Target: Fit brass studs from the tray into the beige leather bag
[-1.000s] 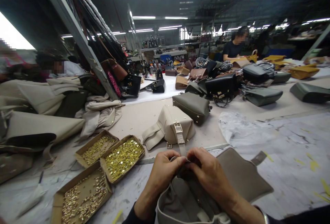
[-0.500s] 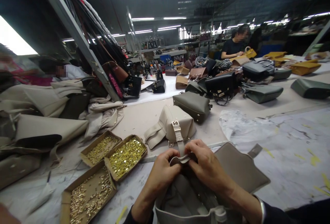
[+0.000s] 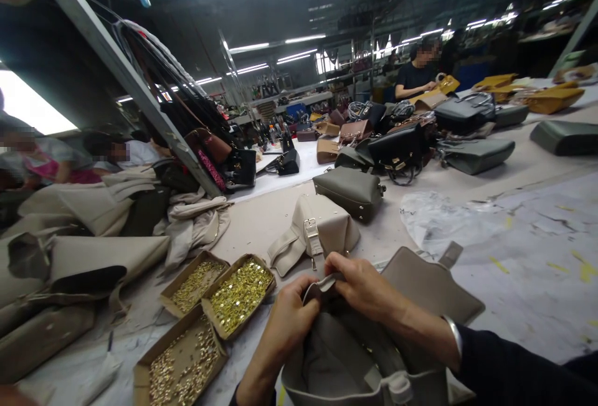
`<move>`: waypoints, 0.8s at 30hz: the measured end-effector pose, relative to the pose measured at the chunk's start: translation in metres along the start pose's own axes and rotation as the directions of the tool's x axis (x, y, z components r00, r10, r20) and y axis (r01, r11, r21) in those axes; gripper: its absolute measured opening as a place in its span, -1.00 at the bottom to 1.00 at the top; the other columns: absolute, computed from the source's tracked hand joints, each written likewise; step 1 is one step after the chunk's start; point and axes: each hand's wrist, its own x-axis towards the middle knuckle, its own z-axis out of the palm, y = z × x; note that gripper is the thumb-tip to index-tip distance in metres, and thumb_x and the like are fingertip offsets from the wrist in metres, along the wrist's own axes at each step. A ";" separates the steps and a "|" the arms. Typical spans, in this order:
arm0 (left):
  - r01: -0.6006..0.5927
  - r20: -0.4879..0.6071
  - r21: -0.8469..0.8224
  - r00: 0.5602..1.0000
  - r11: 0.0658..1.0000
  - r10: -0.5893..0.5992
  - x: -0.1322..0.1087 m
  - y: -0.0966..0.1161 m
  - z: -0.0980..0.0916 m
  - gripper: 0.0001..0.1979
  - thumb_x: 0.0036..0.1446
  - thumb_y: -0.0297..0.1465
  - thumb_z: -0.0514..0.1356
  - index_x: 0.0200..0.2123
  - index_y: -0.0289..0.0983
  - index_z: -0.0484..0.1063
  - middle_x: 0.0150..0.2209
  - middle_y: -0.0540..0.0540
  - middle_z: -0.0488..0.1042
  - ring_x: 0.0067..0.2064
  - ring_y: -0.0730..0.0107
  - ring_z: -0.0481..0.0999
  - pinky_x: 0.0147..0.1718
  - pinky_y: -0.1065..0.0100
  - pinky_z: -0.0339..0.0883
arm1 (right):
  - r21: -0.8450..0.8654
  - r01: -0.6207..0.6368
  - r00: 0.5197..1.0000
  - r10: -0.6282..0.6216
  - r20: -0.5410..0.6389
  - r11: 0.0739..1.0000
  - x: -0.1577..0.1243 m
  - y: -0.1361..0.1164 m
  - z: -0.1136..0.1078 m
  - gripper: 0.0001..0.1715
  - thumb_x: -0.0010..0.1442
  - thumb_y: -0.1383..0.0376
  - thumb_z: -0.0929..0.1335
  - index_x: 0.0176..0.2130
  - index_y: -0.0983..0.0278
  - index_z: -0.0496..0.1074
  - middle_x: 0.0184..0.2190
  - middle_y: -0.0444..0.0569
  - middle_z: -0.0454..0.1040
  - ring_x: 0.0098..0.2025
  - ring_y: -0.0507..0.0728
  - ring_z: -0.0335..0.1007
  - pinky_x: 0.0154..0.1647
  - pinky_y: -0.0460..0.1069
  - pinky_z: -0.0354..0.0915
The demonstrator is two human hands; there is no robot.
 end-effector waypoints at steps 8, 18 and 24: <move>0.018 -0.059 0.097 0.998 0.995 -0.013 -0.006 -0.005 -0.008 -0.76 -0.01 -0.37 0.15 -0.29 -0.32 0.54 -0.39 -0.05 0.52 -0.27 0.27 0.44 -0.26 0.39 0.23 | -0.163 0.053 0.998 -0.050 0.024 0.985 0.008 -0.010 0.007 -0.59 0.05 0.60 0.30 -0.19 0.20 0.47 -0.34 -0.12 0.59 -0.27 0.16 0.52 -0.28 -0.07 0.14; 0.029 -0.276 -0.136 0.959 0.990 -0.066 -0.006 -0.017 0.022 -0.74 0.01 -0.31 0.25 -0.24 -0.32 0.57 -0.40 -0.02 0.56 -0.34 0.32 0.47 -0.35 0.44 0.29 | 0.017 0.061 0.997 -0.060 -0.052 0.998 0.005 -0.012 0.010 -0.63 0.03 0.57 0.31 -0.20 0.21 0.42 -0.34 -0.17 0.54 -0.31 0.10 0.44 -0.28 -0.10 0.15; -0.067 -0.376 -0.205 0.926 0.977 -0.015 -0.015 -0.028 0.028 -0.74 0.08 -0.30 0.30 -0.16 -0.27 0.58 -0.22 -0.07 0.64 -0.19 0.23 0.60 -0.19 0.38 0.43 | 0.130 0.089 0.996 -0.085 -0.031 0.988 0.003 -0.010 0.012 -0.59 0.08 0.51 0.31 -0.08 0.19 0.43 -0.29 -0.18 0.54 -0.32 0.08 0.43 -0.26 -0.09 0.21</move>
